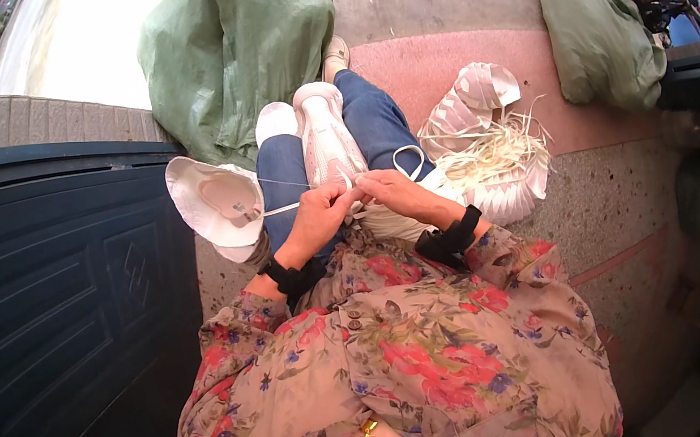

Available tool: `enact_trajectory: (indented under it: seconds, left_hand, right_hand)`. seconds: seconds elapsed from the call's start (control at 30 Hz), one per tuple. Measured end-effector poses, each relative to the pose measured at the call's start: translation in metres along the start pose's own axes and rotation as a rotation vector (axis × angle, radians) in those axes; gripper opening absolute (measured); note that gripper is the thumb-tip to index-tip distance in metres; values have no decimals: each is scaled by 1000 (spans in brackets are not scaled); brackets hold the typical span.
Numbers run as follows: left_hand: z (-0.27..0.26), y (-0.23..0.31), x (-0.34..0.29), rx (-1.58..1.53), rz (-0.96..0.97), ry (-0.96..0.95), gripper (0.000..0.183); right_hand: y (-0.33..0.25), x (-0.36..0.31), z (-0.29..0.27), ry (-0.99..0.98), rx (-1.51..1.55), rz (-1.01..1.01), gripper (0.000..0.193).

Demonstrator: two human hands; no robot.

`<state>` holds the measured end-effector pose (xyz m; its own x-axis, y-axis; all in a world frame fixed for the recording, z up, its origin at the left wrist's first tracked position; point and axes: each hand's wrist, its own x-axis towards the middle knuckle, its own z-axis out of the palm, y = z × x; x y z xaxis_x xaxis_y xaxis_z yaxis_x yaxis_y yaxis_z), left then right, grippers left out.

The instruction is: The recorder is threading laces into white sneakers while sitting outdoors.

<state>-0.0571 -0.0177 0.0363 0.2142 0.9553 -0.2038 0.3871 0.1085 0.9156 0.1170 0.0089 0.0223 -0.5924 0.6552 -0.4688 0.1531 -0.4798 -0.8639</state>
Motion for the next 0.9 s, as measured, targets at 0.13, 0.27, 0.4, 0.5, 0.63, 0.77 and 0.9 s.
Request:
enact_trajectory:
  seconds: [0.13,0.27,0.4,0.5,0.63,0.77,0.9]
  left_hand:
    - [5,3,4,76,13,-70,22]
    - [-1,9,16,119,7,-39,22]
    - [-17,20,42,3,-43,-84,22]
    - [-39,-4,68,229,21,259,23]
    - [-42,-43,88,444,-115,139,26]
    - [-35,-38,97,514,-145,146,25]
    - [-37,-40,100,536,-147,160,24]
  right_hand:
    - [-5,14,6,34,169,56,28]
    - [-12,27,9,248,112,-26,20]
    - [-25,42,0,364,275,-206,18]
    - [-33,64,-16,342,218,-176,19]
    - [-14,89,-25,366,-179,-215,21]
    - [-1,100,-31,442,-517,-324,20]
    - [-7,105,-23,474,-660,-246,18]
